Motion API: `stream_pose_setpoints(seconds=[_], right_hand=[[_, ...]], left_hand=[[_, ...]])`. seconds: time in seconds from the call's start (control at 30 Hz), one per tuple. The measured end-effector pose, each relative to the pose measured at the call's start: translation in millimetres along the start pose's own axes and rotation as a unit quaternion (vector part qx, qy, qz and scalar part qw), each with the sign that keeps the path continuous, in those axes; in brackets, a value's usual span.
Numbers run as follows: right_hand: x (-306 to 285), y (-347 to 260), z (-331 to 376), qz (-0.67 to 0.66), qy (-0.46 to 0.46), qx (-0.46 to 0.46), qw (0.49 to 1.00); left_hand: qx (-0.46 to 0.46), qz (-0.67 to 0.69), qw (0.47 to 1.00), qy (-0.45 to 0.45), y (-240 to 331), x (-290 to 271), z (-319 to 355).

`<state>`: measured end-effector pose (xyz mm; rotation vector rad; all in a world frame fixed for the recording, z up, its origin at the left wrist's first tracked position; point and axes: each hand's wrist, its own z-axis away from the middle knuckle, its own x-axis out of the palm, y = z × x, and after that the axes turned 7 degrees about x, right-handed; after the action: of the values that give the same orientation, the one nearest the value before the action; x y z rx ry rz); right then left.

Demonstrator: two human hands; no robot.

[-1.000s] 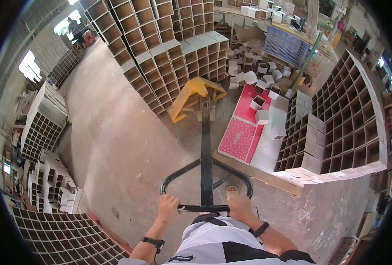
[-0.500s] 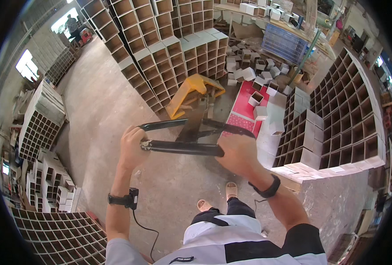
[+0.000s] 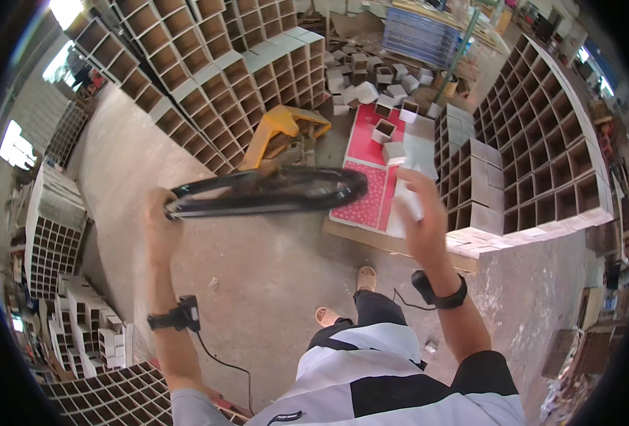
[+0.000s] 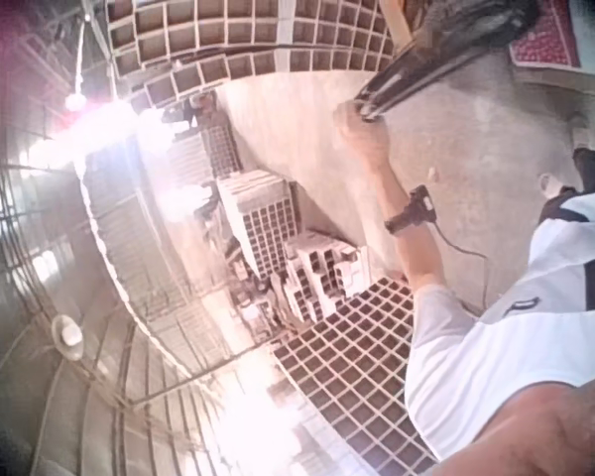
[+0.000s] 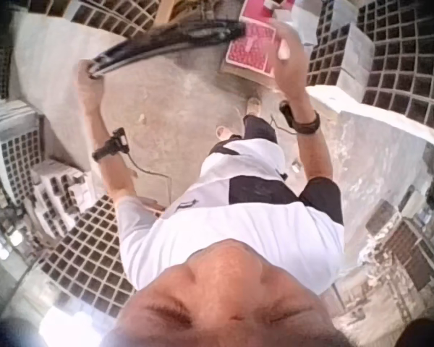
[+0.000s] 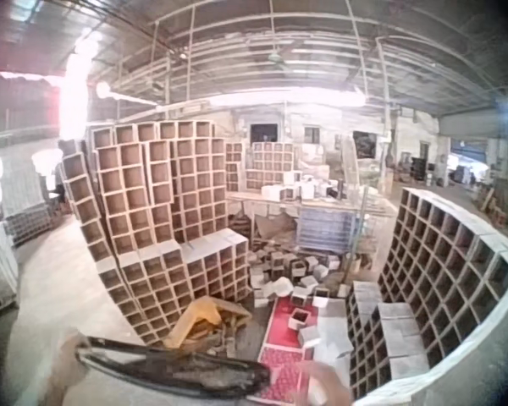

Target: The person uses a pallet jack to move a stack of white boxes, then squats to pick up several small white boxes from the floor and places them into a larger shelving unit. The person continues to arrange the boxes on the shelves.

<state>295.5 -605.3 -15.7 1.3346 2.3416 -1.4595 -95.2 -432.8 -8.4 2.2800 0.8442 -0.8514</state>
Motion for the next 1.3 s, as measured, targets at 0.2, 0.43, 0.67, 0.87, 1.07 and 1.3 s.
stream_pose_setpoints(seconds=[0.2, 0.43, 0.67, 0.87, 1.07, 1.3], right_hand=[[-65.3, 165.8, 77.6, -0.007, 0.046, 0.332, 0.942], [-65.4, 275.8, 43.5, 0.007, 0.036, 0.412, 0.911], [-4.0, 340.1, -108.2, 0.061, -0.074, 0.266, 0.959], [41.5, 386.2, -227.9, 0.139, -0.216, 0.254, 0.932], [138.3, 482.2, -329.8, 0.165, -0.290, 0.242, 0.911], [329.4, 647.9, -401.6, 0.099, -0.304, 0.310, 0.895]], left_hand=[[0.008, -0.032, 0.998, 0.051, -16.0, 27.4, -119.3], [0.012, 0.053, 0.994, 0.093, -108.1, 59.7, -241.7], [-0.081, 0.136, 0.978, 0.136, -186.2, 77.1, -336.5], [-0.042, -0.181, 0.973, 0.134, -201.7, 89.4, -362.2], [-0.012, -0.161, 0.976, 0.144, -213.1, 90.7, -377.0], [-0.169, -0.155, 0.961, 0.156, -235.4, 135.6, -385.2]])
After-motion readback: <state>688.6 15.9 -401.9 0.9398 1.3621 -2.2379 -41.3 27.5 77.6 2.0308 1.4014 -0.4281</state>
